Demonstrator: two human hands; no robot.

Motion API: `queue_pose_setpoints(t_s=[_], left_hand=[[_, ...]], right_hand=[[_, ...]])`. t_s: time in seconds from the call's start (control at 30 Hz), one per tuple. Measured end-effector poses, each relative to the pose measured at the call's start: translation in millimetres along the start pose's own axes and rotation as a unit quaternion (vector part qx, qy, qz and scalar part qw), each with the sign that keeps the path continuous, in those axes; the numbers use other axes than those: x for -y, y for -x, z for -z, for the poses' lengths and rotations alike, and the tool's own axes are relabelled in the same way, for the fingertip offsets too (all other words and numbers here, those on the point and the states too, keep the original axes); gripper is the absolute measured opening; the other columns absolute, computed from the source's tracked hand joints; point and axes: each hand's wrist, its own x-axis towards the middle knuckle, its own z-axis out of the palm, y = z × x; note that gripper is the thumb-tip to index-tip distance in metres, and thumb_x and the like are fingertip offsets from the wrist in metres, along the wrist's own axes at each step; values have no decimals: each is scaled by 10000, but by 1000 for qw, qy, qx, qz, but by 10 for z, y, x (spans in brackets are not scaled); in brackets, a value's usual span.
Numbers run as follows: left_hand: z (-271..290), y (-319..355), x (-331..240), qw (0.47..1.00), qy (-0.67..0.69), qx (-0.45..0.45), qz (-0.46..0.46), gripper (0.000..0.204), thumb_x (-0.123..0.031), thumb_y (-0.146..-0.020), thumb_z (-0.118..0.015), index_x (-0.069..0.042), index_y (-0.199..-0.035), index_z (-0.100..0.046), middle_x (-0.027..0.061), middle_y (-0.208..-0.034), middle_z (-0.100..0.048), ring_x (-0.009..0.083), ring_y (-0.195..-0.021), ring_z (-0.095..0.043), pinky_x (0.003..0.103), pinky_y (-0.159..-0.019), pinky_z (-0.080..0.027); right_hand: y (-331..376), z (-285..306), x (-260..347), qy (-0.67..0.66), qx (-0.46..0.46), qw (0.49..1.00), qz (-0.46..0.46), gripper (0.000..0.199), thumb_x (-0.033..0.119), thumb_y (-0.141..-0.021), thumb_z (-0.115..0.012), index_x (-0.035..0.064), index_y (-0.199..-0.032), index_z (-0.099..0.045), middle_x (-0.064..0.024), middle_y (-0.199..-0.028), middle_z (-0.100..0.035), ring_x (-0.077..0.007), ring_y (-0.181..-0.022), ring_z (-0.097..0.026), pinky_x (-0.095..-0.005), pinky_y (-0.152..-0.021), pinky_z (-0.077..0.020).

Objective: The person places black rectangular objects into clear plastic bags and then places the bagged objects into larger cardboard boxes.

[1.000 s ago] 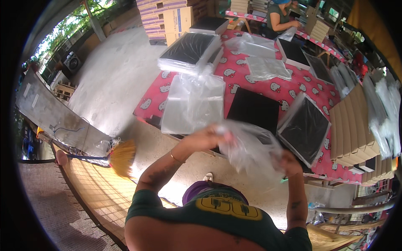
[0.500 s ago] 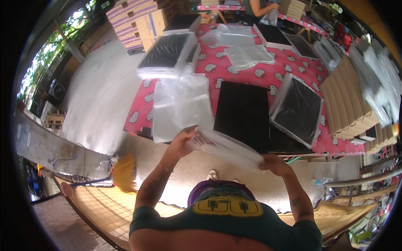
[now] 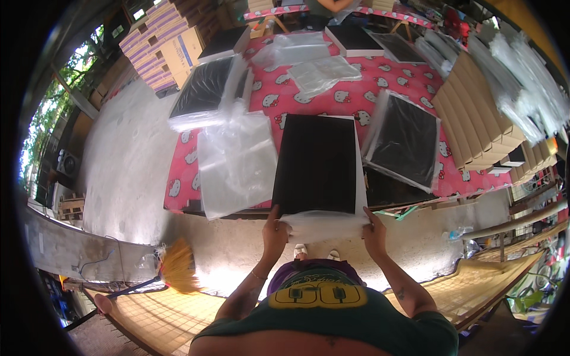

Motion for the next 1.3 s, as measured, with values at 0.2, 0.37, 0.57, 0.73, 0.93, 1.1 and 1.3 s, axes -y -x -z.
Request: queue_pose_setpoints(t_s=[0.2,0.37,0.57,0.73,0.93,1.1,1.3], left_hand=[[70,29,-33,998,0,-66,-2,471,-11,-824,-464,8,-1292,-512,41,-699,-570,80,-520,-502,223,-441,-423],[269,-49,115,996,75,-9,-46,375,-4,-820,-524,-5,-1192,-570,69,-877,-619,99,-615,-552,253,-493,-459],[461,-185,-256,929,335,149,-40,182,-62,-872,-579,-51,-1054,-593,68,-908,-637,106,-703,-585,242,-626,-490],[909,-341,-1396,747,568,340,-61,360,-98,-923,-532,-36,-1273,-480,90,-1123,-593,212,-1052,-579,368,-946,-452],[627,-1121,-2294,797,516,293,-111,282,-145,-959,-500,-80,-1231,-533,52,-1220,-608,186,-1165,-555,363,-973,-449],[418,-1690,-1540,797,552,246,-2,242,-132,-955,-505,-61,-1179,-561,46,-1167,-632,172,-1088,-592,357,-921,-480],[438,-1898,243,839,494,185,134,280,-163,-950,-541,-35,-1198,-555,75,-1110,-626,188,-1014,-599,354,-886,-484]], right_hand=[[151,-175,48,-84,-11,996,-27,550,-84,-807,-449,26,-1345,-475,-153,-984,-617,-146,-656,-612,-275,-579,-523],[97,-210,2,-150,-76,985,-32,371,-90,-810,-461,-42,-1167,-551,-136,-906,-612,-143,-660,-602,-267,-560,-510],[-167,509,434,-239,66,966,-69,157,9,-797,-578,44,-931,-504,-27,-740,-563,-96,-641,-533,-234,-546,-423],[-377,1033,1851,-552,279,782,79,765,396,-856,-652,54,-1426,-272,-151,-1252,-523,-258,-1091,-572,-407,-963,-438],[-1350,712,2084,-613,139,767,128,458,190,-937,-538,89,-1367,-416,-39,-1228,-591,-171,-1138,-560,-416,-1003,-419],[-1600,200,1355,-638,78,766,-24,307,245,-952,-532,123,-1234,-536,7,-1046,-648,-112,-989,-601,-377,-917,-454],[-1527,-224,106,-563,51,802,-192,151,241,-936,-557,101,-982,-590,-37,-930,-624,-163,-860,-580,-387,-872,-443]])
